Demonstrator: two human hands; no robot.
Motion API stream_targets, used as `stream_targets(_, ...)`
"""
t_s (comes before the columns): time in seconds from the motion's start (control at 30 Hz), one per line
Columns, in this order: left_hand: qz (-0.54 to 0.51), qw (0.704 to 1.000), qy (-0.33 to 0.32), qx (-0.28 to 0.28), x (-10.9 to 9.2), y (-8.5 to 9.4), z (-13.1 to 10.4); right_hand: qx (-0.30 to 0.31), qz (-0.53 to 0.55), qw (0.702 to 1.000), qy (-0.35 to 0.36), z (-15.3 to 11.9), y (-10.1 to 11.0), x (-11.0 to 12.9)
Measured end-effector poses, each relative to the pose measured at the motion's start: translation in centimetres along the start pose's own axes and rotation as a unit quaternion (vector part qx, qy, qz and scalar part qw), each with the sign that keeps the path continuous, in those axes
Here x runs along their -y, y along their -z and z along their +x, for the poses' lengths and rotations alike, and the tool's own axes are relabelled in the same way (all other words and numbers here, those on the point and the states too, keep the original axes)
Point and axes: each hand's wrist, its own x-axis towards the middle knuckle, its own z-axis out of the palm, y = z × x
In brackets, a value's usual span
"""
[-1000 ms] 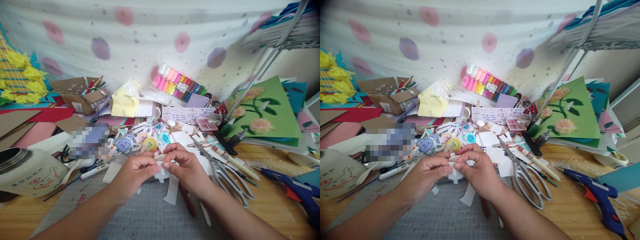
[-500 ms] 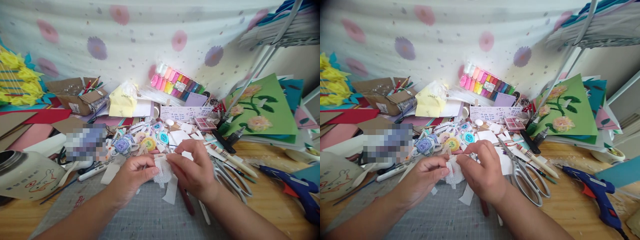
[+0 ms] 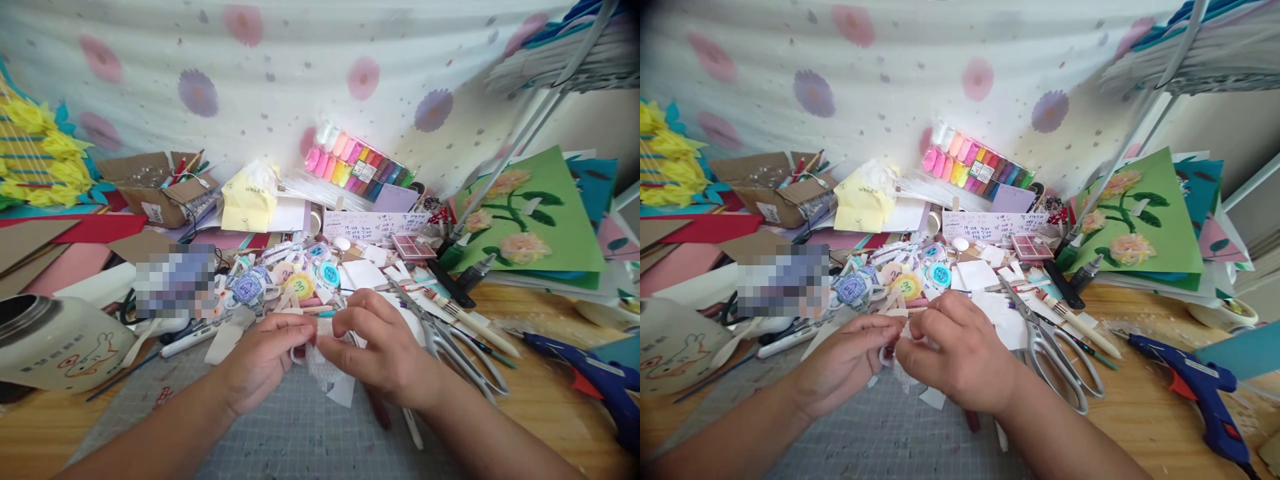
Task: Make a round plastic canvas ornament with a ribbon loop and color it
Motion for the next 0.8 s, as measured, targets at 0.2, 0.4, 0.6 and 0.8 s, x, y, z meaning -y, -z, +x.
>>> stream_targets(0.2, 0.038, 0.997, 0.017, 0.066, -0.3, 0.4, 0.1, 0.043, 0.123, 0.991, -0.034, -0.5, -0.2, -0.8)
stream_targets(0.4, 0.055, 0.994, 0.006, 0.094, -0.9, 0.0, 0.0, 0.036, 0.270, 0.954, -0.126, -0.5, -0.7, -0.9)
stream_targets(0.6, 0.081, 0.991, -0.008, 0.107, -0.7, 0.1, 0.1, 0.001, 0.303, 0.939, -0.163, -0.5, -0.9, -0.5)
stream_targets(0.8, 0.177, 0.980, -0.049, 0.077, -0.6, 0.1, 0.2, -0.012, 0.355, 0.913, -0.203, -0.5, -1.3, -0.3)
